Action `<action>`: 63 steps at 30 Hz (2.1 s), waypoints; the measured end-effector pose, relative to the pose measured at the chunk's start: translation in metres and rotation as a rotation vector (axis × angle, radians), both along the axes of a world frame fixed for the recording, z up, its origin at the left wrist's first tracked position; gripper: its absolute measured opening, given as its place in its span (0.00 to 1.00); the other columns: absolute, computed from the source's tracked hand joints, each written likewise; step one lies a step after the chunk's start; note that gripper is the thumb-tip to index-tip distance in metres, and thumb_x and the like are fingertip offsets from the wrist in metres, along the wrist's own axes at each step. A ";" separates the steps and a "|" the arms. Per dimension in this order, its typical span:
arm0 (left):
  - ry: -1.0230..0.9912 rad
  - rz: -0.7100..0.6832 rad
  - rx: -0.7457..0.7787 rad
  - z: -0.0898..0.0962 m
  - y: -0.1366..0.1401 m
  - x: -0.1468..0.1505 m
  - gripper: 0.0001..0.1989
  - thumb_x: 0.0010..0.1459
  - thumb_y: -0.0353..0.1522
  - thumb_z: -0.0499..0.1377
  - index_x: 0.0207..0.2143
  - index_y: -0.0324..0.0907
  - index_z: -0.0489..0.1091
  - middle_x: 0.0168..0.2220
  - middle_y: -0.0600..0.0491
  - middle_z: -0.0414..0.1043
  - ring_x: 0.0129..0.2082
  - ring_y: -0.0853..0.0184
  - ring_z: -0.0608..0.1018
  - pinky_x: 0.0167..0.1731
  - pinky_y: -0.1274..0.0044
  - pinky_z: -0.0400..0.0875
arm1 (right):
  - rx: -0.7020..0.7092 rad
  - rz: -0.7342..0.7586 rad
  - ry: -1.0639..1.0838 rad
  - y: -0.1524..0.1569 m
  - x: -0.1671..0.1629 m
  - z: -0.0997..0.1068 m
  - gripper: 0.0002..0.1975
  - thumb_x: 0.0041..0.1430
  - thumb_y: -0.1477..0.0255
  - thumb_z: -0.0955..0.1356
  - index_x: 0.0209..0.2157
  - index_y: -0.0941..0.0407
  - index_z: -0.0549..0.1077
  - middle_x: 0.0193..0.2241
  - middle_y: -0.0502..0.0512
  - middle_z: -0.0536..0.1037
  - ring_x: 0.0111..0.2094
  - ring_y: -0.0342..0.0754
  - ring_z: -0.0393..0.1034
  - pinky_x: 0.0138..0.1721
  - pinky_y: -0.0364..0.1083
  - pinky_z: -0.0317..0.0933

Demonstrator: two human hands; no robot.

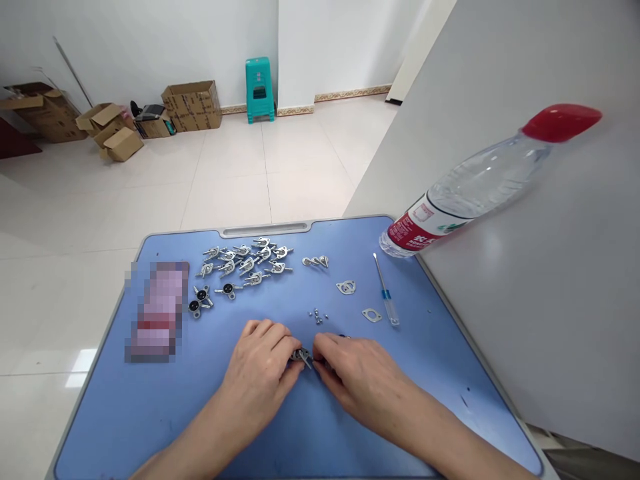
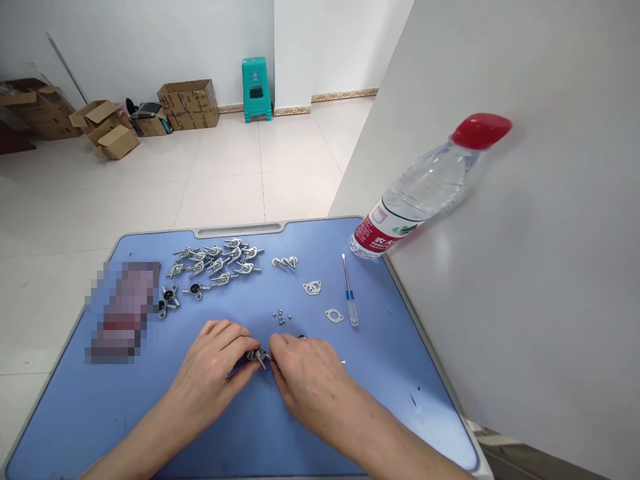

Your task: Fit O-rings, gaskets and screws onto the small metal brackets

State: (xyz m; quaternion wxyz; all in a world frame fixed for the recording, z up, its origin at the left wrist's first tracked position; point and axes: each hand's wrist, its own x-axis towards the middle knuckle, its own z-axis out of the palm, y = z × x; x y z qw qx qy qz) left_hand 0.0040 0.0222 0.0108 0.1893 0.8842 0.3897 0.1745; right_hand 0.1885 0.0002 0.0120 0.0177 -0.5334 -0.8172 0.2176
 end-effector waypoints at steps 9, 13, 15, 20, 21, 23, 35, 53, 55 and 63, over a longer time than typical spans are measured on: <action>0.020 0.019 -0.050 0.000 -0.001 -0.001 0.02 0.60 0.26 0.59 0.36 0.41 0.68 0.34 0.54 0.71 0.34 0.64 0.70 0.35 0.70 0.61 | -0.059 0.000 -0.046 0.002 -0.002 0.006 0.06 0.61 0.79 0.64 0.30 0.56 0.66 0.26 0.51 0.76 0.23 0.46 0.70 0.22 0.44 0.41; 0.027 0.033 -0.087 0.001 -0.001 -0.001 0.03 0.59 0.25 0.59 0.36 0.41 0.68 0.35 0.53 0.70 0.36 0.63 0.70 0.35 0.71 0.64 | -0.066 -0.018 0.037 0.003 0.002 0.010 0.03 0.58 0.76 0.68 0.32 0.56 0.68 0.29 0.50 0.76 0.26 0.47 0.71 0.23 0.45 0.44; 0.029 0.034 -0.101 0.001 -0.001 -0.001 0.03 0.59 0.25 0.59 0.35 0.41 0.68 0.35 0.53 0.69 0.36 0.64 0.69 0.34 0.72 0.64 | -0.047 -0.019 0.094 0.002 0.003 0.011 0.04 0.57 0.75 0.69 0.33 0.55 0.68 0.30 0.49 0.76 0.26 0.46 0.70 0.24 0.45 0.46; 0.023 0.042 -0.103 -0.001 0.000 -0.001 0.03 0.61 0.25 0.57 0.34 0.41 0.68 0.33 0.54 0.69 0.34 0.65 0.69 0.31 0.73 0.65 | 0.018 0.020 0.167 -0.003 0.002 0.008 0.05 0.62 0.77 0.65 0.31 0.56 0.69 0.27 0.48 0.74 0.24 0.44 0.67 0.24 0.45 0.47; 0.022 0.041 -0.104 -0.001 0.000 -0.001 0.04 0.61 0.25 0.57 0.34 0.41 0.68 0.33 0.54 0.68 0.34 0.65 0.69 0.31 0.74 0.65 | 0.027 0.029 0.174 -0.004 0.001 0.007 0.06 0.62 0.78 0.65 0.30 0.56 0.69 0.27 0.49 0.74 0.23 0.44 0.67 0.24 0.45 0.47; 0.022 0.039 -0.106 -0.002 0.000 -0.001 0.04 0.60 0.24 0.57 0.34 0.41 0.68 0.32 0.55 0.68 0.34 0.65 0.69 0.31 0.74 0.65 | 0.030 0.039 0.197 -0.004 -0.001 0.006 0.07 0.61 0.79 0.64 0.30 0.56 0.69 0.26 0.49 0.73 0.23 0.44 0.66 0.24 0.44 0.48; 0.006 0.003 -0.085 -0.006 0.000 -0.002 0.06 0.59 0.21 0.58 0.34 0.40 0.68 0.31 0.55 0.68 0.33 0.66 0.69 0.29 0.75 0.65 | 0.069 0.003 0.314 -0.004 -0.004 0.000 0.06 0.59 0.81 0.66 0.29 0.57 0.69 0.24 0.47 0.73 0.22 0.43 0.67 0.24 0.42 0.52; 0.011 -0.027 0.015 -0.004 0.000 -0.003 0.04 0.60 0.22 0.57 0.35 0.38 0.68 0.30 0.54 0.68 0.31 0.64 0.68 0.28 0.73 0.66 | -0.037 -0.049 0.041 0.004 0.005 0.008 0.05 0.58 0.78 0.68 0.29 0.56 0.71 0.26 0.50 0.78 0.25 0.48 0.73 0.23 0.44 0.50; 0.010 -0.026 0.006 -0.004 0.000 -0.003 0.05 0.61 0.22 0.55 0.35 0.38 0.68 0.31 0.53 0.68 0.31 0.64 0.69 0.28 0.73 0.67 | -0.015 -0.063 0.060 0.004 0.004 0.006 0.04 0.58 0.79 0.67 0.30 0.57 0.71 0.26 0.50 0.78 0.24 0.47 0.72 0.23 0.44 0.50; 0.023 -0.006 0.020 -0.001 -0.002 -0.002 0.06 0.63 0.24 0.53 0.35 0.39 0.68 0.31 0.53 0.69 0.31 0.64 0.69 0.29 0.73 0.67 | 0.087 -0.060 0.059 0.005 0.002 -0.004 0.06 0.60 0.80 0.64 0.32 0.57 0.71 0.28 0.51 0.76 0.23 0.46 0.71 0.21 0.44 0.48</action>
